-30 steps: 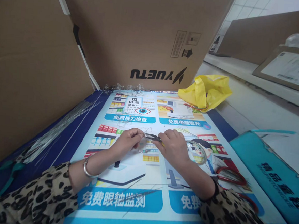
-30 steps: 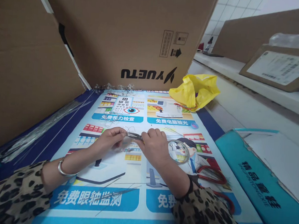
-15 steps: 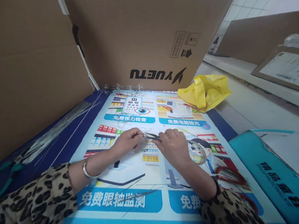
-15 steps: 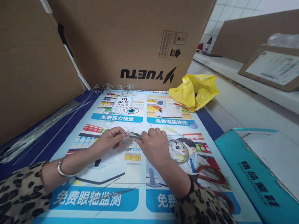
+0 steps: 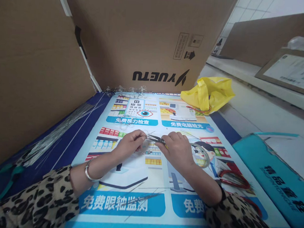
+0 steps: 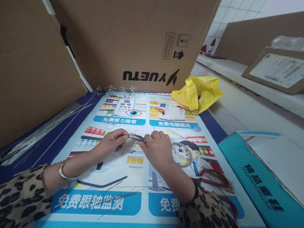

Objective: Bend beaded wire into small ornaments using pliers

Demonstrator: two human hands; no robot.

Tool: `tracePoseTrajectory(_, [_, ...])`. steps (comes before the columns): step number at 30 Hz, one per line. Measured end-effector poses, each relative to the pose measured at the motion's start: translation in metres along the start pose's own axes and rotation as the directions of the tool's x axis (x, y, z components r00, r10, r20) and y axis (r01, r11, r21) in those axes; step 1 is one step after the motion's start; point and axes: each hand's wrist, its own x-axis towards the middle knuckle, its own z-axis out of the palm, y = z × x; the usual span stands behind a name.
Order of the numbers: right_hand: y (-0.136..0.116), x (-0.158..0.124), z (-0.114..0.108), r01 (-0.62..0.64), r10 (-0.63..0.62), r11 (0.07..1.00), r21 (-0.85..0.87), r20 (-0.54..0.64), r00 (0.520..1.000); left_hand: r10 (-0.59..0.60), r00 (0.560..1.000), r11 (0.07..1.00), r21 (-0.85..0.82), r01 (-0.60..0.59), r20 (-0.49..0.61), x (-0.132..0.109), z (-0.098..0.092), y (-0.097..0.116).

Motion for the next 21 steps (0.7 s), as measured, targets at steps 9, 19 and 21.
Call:
tracePoseTrajectory(9, [-0.0007,0.0002,0.0014,-0.042,0.041,0.995,0.089,0.009,0.999,-0.016,1.0,1.0,0.013,0.016,0.0,0.0011,-0.0008,-0.0021])
tracePoseTrajectory(19, [0.0015,-0.0004,0.0023,-0.002,0.01,0.99,0.144,-0.051,0.999,0.008,0.999,1.0,0.029,-0.009,0.031,-0.0008,-0.0009,0.002])
tracePoseTrajectory(21, [0.0004,-0.0004,0.0017,0.027,-0.018,0.991,0.128,-0.065,0.998,0.006,1.0,0.999,0.033,-0.007,0.027,-0.0004,-0.001,0.001])
